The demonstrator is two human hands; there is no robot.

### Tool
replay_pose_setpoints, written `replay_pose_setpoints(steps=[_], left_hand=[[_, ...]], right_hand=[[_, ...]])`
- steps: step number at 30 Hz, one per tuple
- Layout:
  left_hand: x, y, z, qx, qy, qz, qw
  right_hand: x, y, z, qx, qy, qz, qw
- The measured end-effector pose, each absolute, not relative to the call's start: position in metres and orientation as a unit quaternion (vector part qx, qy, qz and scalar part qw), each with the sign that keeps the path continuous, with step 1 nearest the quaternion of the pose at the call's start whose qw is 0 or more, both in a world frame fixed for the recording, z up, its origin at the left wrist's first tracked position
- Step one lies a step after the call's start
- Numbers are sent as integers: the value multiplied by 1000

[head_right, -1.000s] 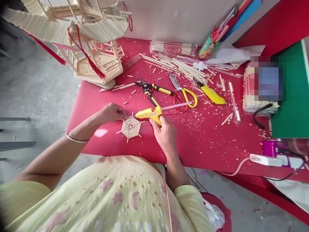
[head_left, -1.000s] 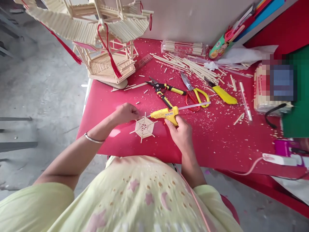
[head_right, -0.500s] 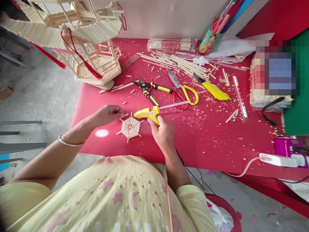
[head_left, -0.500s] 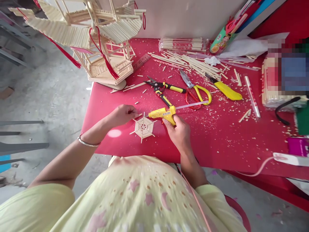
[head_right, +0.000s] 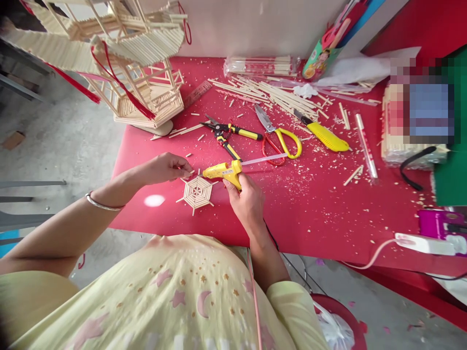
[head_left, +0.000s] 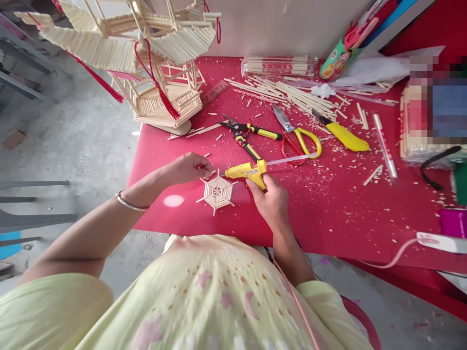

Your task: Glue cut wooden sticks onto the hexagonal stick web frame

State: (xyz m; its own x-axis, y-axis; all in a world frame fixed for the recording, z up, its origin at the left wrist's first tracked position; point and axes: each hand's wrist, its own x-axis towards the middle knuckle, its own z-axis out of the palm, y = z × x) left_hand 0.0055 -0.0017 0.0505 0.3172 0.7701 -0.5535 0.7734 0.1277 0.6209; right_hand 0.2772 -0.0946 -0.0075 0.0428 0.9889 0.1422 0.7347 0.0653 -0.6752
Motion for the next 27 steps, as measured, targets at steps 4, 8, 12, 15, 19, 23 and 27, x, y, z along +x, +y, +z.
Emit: replay_pose_setpoints(steps=[4, 8, 12, 15, 19, 23, 27], left_hand=[[2, 2, 44, 675, 573, -3, 464], [1, 8, 35, 679, 563, -17, 471], [4, 11, 32, 670, 569, -39, 475], [7, 10, 34, 652, 576, -64, 489], [10, 10, 38, 634, 579, -89, 505], [13, 9, 41, 640, 574, -90, 503], [14, 9, 44, 639, 573, -88, 505]], right_hand=[[277, -95, -9, -649, -660, 210, 316], [278, -95, -10, -648, -662, 207, 316], [278, -95, -8, -648, -664, 203, 314], [277, -95, -7, -648, -666, 199, 312], [276, -96, -8, -648, -668, 195, 310], [277, -96, -9, -650, -668, 194, 305], [277, -96, -9, -650, -667, 197, 305]])
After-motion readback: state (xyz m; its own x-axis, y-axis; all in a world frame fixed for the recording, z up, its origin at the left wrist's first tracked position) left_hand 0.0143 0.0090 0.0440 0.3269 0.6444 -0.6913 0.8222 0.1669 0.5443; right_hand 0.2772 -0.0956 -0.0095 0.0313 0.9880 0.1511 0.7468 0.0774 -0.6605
